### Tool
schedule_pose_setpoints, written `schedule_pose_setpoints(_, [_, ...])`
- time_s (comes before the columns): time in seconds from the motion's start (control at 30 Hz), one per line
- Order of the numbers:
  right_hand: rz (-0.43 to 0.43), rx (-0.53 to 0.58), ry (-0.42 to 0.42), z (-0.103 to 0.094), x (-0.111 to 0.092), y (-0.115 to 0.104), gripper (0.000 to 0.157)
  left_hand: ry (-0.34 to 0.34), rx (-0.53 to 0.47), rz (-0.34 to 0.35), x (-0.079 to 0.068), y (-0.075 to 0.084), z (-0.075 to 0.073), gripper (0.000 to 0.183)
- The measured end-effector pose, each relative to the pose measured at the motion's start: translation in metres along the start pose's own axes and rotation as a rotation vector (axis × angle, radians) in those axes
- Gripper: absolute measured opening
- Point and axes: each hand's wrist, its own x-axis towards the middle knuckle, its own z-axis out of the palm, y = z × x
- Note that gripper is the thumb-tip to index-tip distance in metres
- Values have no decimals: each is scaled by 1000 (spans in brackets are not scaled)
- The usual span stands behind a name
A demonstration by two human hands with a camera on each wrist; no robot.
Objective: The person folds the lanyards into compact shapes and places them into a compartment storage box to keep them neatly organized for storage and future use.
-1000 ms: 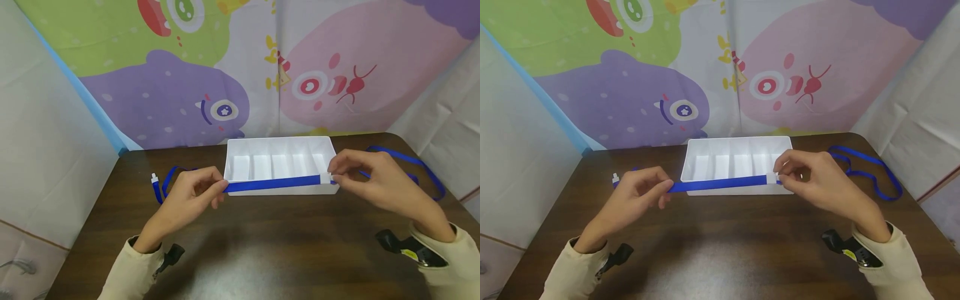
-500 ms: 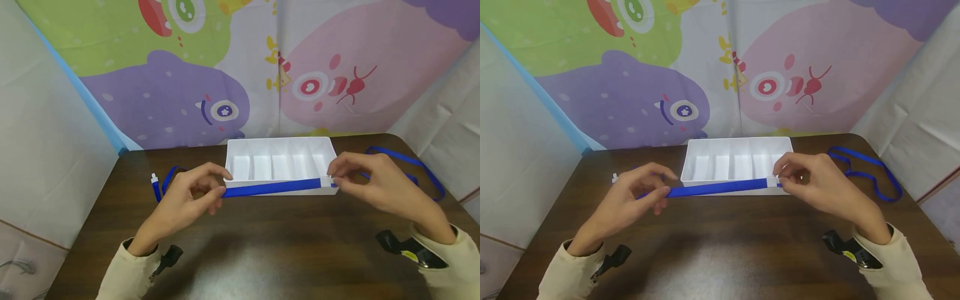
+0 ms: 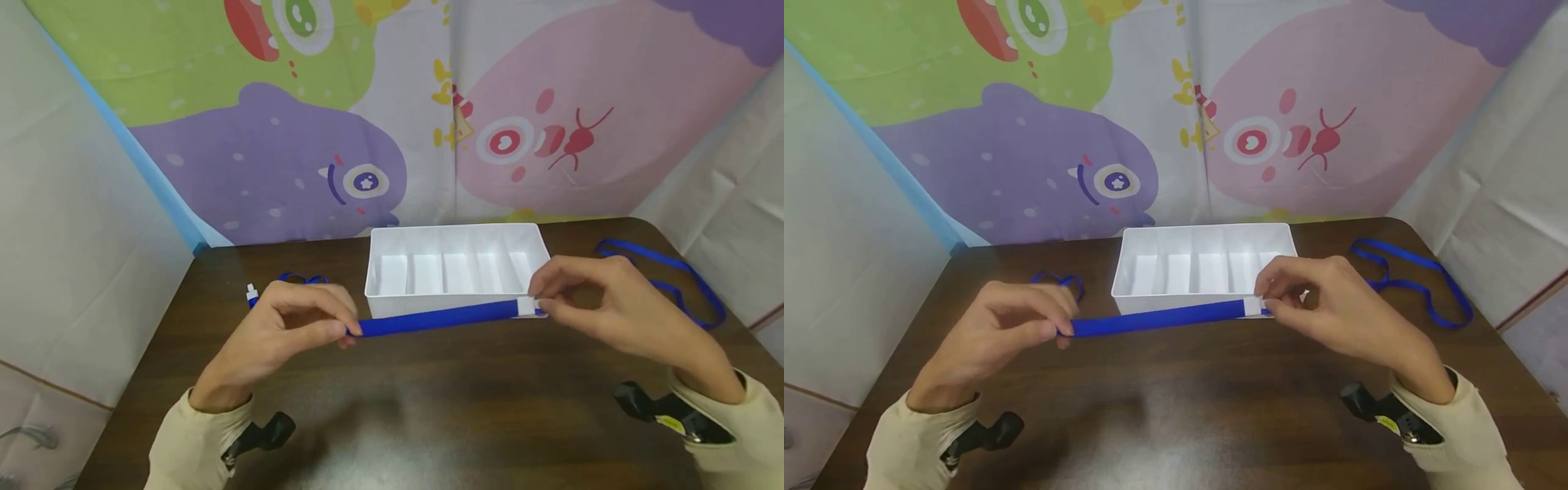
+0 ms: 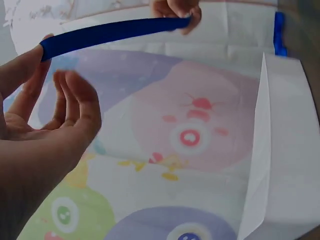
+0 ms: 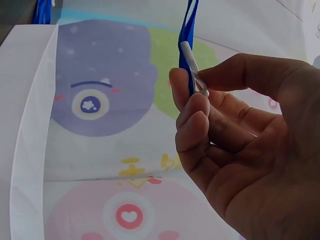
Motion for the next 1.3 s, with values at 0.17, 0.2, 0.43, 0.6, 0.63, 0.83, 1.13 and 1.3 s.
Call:
schedule_pose_setpoints(0.17, [14,28,-20,3,1,1,36,-61,-14,11,3,-5,7,16])
schedule_pose_setpoints(0.2, [16,32,-24,3,2,2,36,-96,-56,17,4,-6,8,14])
schedule_pose_setpoints(0.43, [11,10,-54,5,2,2,37,-86,48,-63,8,-10,16,20])
schedule_pose_setpoints(0.6, [-32,11,-83,9,1,-2,38,1,223,-129,8,-12,22,20])
schedule_pose_setpoints(0.63, [-41,18,-87,10,1,-3,38,11,252,-132,8,-13,23,19])
schedule_pose_setpoints(0.83, [-89,19,-88,17,0,-8,39,65,404,-129,10,-16,30,14])
schedule_pose_setpoints(1.13, [-95,-13,-33,27,0,-16,36,119,473,-118,11,-19,39,12])
schedule_pose_setpoints(1.3, [-47,-47,-11,31,0,-18,32,117,466,-95,11,-20,44,12])
